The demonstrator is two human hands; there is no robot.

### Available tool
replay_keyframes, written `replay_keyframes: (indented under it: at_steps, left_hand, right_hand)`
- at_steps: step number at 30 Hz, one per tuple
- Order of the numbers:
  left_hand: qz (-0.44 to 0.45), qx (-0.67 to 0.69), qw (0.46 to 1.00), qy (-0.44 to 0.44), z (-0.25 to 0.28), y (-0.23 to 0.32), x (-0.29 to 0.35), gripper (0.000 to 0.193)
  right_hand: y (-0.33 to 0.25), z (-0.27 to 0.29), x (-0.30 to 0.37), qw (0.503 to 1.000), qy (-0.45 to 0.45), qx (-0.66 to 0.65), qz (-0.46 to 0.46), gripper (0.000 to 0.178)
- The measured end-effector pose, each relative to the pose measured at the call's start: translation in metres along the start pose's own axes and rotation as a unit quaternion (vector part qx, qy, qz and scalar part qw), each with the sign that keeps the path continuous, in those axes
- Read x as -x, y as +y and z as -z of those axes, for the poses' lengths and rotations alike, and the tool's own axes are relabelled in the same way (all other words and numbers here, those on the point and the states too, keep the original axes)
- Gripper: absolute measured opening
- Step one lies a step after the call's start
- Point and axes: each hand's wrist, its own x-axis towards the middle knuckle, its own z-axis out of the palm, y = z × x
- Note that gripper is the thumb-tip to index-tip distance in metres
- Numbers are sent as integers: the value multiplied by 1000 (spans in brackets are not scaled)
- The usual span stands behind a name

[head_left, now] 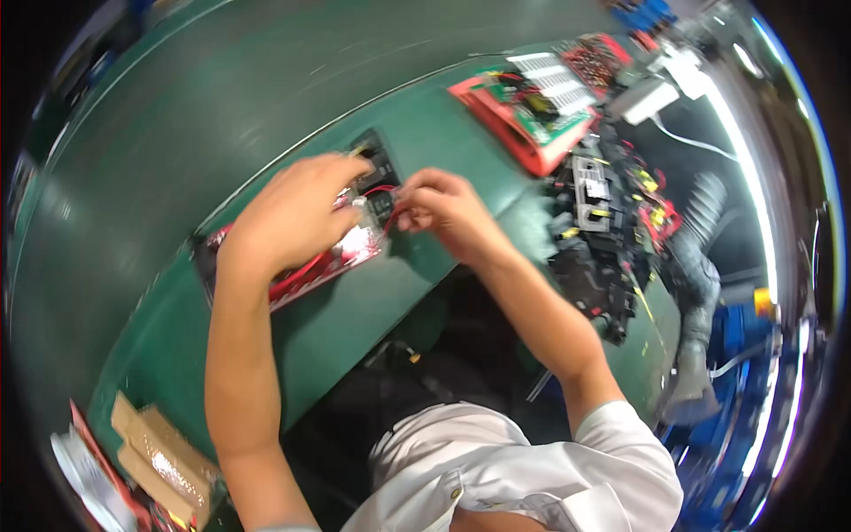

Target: Assembling electronic components by attaching a plastic shroud and fan assembly to a circuit board.

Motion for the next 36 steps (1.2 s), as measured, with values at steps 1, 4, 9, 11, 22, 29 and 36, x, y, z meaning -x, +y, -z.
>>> replay_keyframes:
  at_steps: [1,4,9,11,22,29,36]
  left_hand:
    - [17,22,1000,-2,-5,7,-2,47]
    - [65,79,993,-66,-19,14,-12,48]
    - [90,90,989,-74,-14,23,-16,25]
    - [76,107,991,-37,-15,16,-16,25]
    - [118,211,970,-1,-7,6,-19,15]
    - [110,273,955,44,-18,5,-26,15]
    - [115,222,968,30,-18,3,-22,18]
  right_hand:
    - [8,2,-3,999,-7,-37,0,8]
    - [9,-6,4,999,-38,14,31,10]
    - [5,-3,13,996,-39,35,73,9]
    - [5,4,12,998,-11,38,46,15]
    - [5,18,10,994,-3,90,61,15]
    - [1,17,15,992,-24,107,55,15]
    - [-8,23,15,989,-6,134,56,19]
